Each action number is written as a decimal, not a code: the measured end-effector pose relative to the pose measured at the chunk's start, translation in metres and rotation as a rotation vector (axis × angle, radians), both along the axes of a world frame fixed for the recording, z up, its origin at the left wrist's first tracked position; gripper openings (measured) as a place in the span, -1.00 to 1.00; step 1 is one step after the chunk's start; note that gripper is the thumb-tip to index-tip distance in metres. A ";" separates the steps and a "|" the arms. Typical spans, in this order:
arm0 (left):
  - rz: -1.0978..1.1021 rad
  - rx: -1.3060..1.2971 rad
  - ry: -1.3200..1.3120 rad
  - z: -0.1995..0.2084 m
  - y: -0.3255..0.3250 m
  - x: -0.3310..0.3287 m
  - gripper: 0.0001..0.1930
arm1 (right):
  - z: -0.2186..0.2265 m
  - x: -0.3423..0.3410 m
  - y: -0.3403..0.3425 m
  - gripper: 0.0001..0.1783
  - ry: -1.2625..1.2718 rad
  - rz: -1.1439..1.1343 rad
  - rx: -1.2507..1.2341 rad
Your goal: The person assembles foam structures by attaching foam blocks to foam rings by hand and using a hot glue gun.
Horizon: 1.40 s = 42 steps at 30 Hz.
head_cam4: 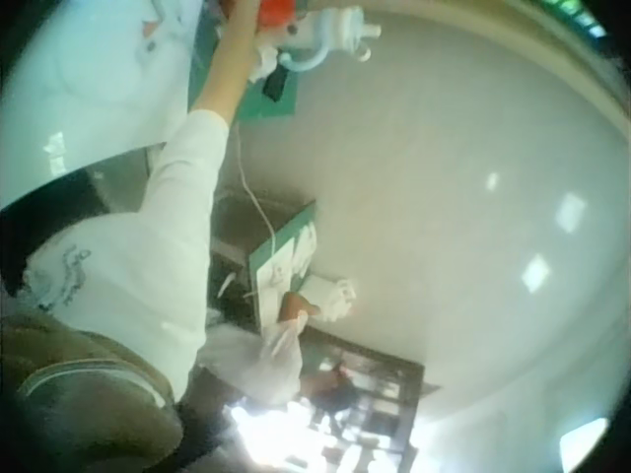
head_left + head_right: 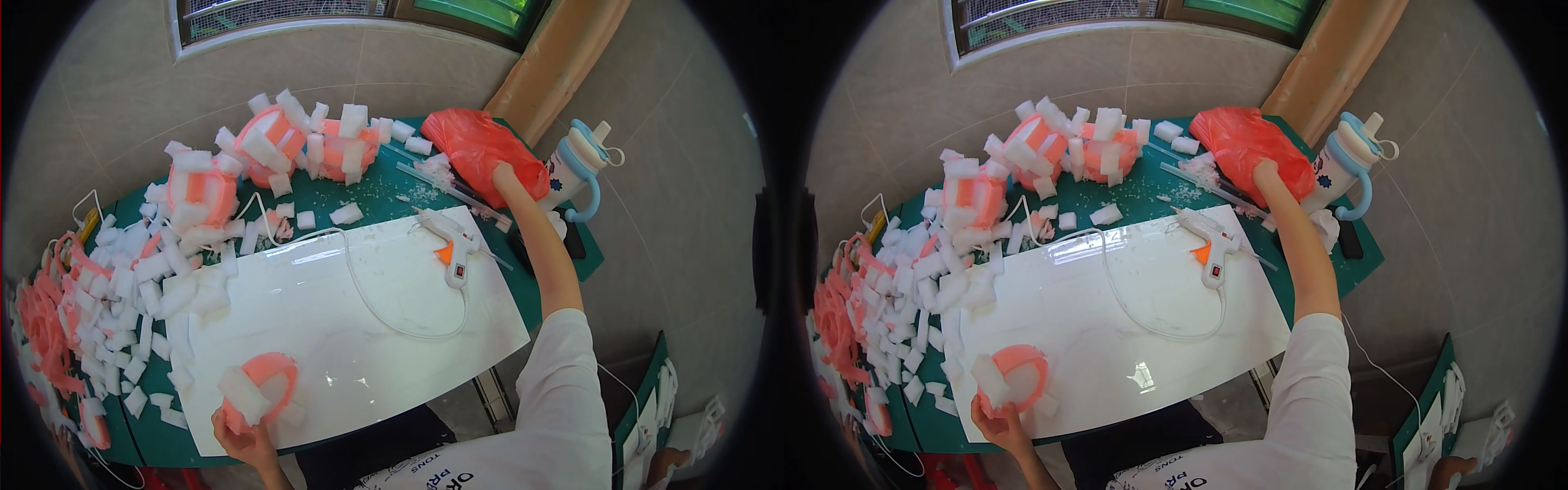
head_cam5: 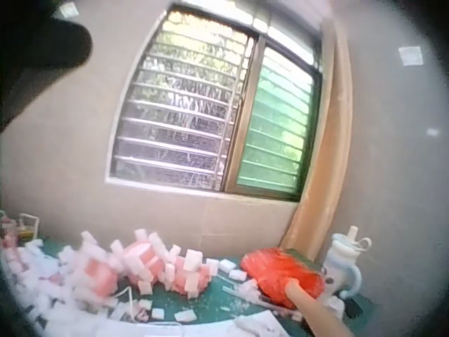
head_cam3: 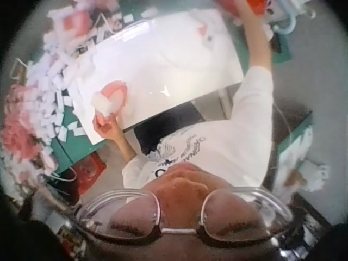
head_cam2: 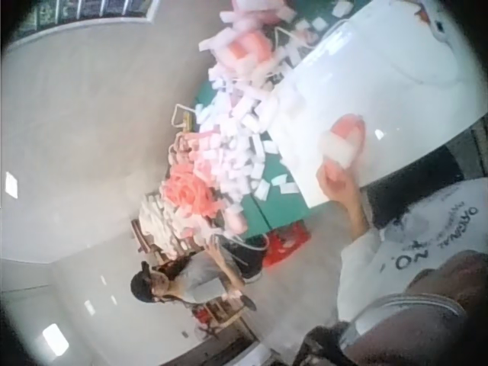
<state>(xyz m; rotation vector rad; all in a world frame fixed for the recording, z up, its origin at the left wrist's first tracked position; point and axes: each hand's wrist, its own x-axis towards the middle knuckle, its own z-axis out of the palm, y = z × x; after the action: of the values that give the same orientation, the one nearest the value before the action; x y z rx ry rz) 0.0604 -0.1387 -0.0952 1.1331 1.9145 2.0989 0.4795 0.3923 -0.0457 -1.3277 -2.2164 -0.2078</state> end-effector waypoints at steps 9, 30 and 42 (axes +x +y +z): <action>-0.029 0.007 0.010 0.002 0.001 0.000 -0.42 | -0.002 0.063 -0.021 -0.70 0.040 -0.044 -0.035; -0.026 0.016 -0.004 0.001 0.000 -0.001 -0.41 | -0.014 0.070 0.007 -0.66 0.124 -0.140 -0.146; -0.061 0.033 0.021 -0.002 0.000 -0.001 -0.38 | -0.012 0.062 0.046 -0.63 0.171 -0.146 -0.205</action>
<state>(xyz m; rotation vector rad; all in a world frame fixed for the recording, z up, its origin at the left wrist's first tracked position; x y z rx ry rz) 0.0592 -0.1390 -0.0973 1.2080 1.8364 2.1030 0.5414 0.4387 -0.0576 -1.5565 -2.0418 0.0802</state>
